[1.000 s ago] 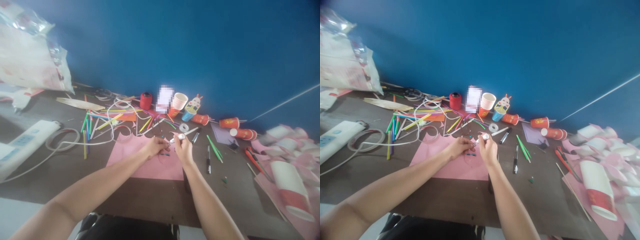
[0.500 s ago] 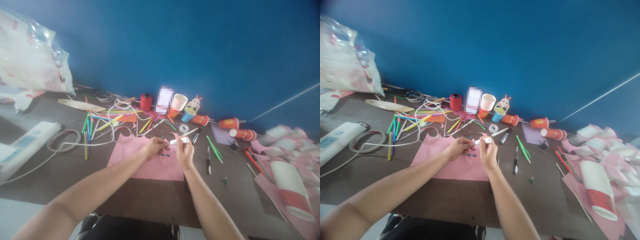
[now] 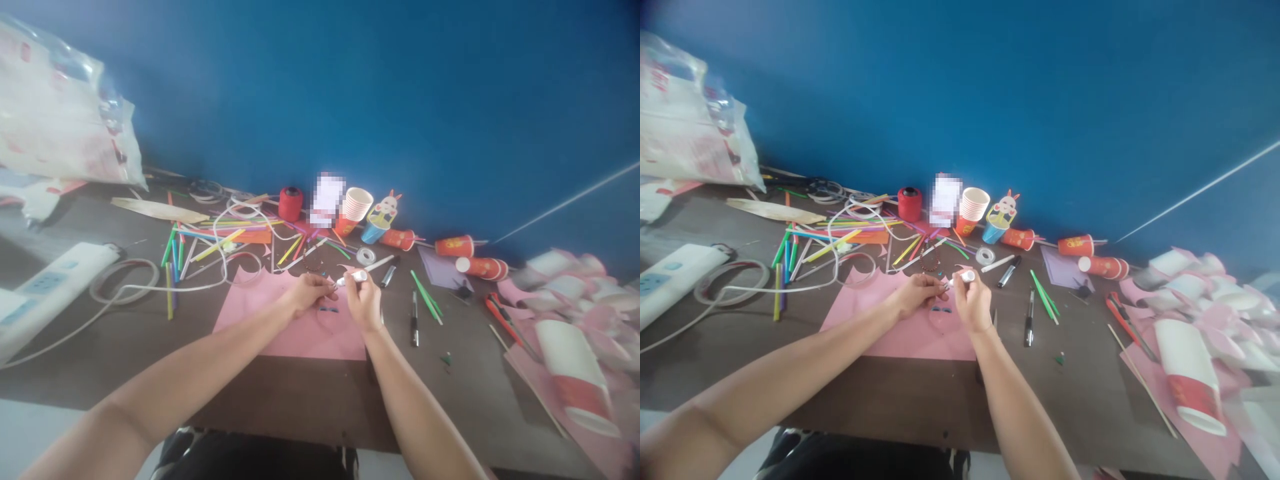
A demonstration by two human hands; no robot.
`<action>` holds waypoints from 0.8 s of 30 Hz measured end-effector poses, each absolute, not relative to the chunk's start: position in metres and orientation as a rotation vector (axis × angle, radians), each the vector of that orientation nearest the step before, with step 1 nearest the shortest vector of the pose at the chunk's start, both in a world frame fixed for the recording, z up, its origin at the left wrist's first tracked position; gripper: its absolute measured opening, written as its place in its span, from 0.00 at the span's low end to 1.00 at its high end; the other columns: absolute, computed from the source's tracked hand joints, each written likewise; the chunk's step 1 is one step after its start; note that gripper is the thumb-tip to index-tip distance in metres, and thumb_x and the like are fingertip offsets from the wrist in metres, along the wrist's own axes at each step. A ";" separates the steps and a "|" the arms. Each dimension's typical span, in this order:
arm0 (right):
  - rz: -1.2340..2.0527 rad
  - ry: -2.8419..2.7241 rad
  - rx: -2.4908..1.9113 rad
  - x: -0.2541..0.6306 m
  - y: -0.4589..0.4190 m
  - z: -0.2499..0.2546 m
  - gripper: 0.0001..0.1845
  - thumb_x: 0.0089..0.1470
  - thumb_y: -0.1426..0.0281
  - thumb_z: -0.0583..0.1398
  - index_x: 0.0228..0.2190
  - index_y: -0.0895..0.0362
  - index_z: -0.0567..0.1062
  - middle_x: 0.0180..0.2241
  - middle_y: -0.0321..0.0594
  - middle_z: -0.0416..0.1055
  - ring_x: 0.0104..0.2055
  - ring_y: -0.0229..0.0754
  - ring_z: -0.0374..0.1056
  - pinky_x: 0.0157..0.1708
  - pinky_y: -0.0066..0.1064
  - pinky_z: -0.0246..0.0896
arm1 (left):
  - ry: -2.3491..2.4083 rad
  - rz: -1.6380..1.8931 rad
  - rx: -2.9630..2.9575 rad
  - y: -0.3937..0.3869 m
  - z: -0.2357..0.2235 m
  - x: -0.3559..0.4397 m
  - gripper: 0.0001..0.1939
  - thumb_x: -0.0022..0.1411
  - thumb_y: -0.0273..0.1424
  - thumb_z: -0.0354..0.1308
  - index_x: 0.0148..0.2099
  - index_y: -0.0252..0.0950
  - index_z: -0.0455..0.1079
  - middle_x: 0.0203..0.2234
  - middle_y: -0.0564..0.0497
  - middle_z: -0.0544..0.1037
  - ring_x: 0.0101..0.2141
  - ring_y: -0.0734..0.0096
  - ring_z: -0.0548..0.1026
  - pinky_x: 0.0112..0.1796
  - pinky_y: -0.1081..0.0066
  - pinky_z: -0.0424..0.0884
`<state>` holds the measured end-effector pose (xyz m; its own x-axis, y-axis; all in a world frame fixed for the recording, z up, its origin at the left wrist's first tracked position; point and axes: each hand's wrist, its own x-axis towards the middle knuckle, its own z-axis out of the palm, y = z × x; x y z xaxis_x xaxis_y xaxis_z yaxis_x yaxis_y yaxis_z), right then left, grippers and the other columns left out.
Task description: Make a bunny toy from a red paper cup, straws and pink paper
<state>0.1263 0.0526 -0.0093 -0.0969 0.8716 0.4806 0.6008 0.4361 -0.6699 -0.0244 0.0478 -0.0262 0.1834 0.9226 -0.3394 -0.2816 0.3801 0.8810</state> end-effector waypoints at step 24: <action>0.398 -2.316 -0.737 0.109 0.024 -0.006 0.15 0.54 0.74 0.55 0.45 0.56 0.68 0.40 0.44 0.73 0.43 0.43 0.69 0.41 0.34 0.66 | 0.730 1.290 0.442 0.056 -0.033 -0.034 0.04 0.52 0.27 0.58 0.30 0.32 0.68 0.23 0.53 0.69 0.19 0.84 0.61 0.20 0.78 0.58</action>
<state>0.1087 0.0240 -0.0060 -0.6194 0.6018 0.5041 0.3988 0.7943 -0.4582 -0.0340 0.0564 -0.0330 0.1035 0.9655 -0.2390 -0.7020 0.2412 0.6701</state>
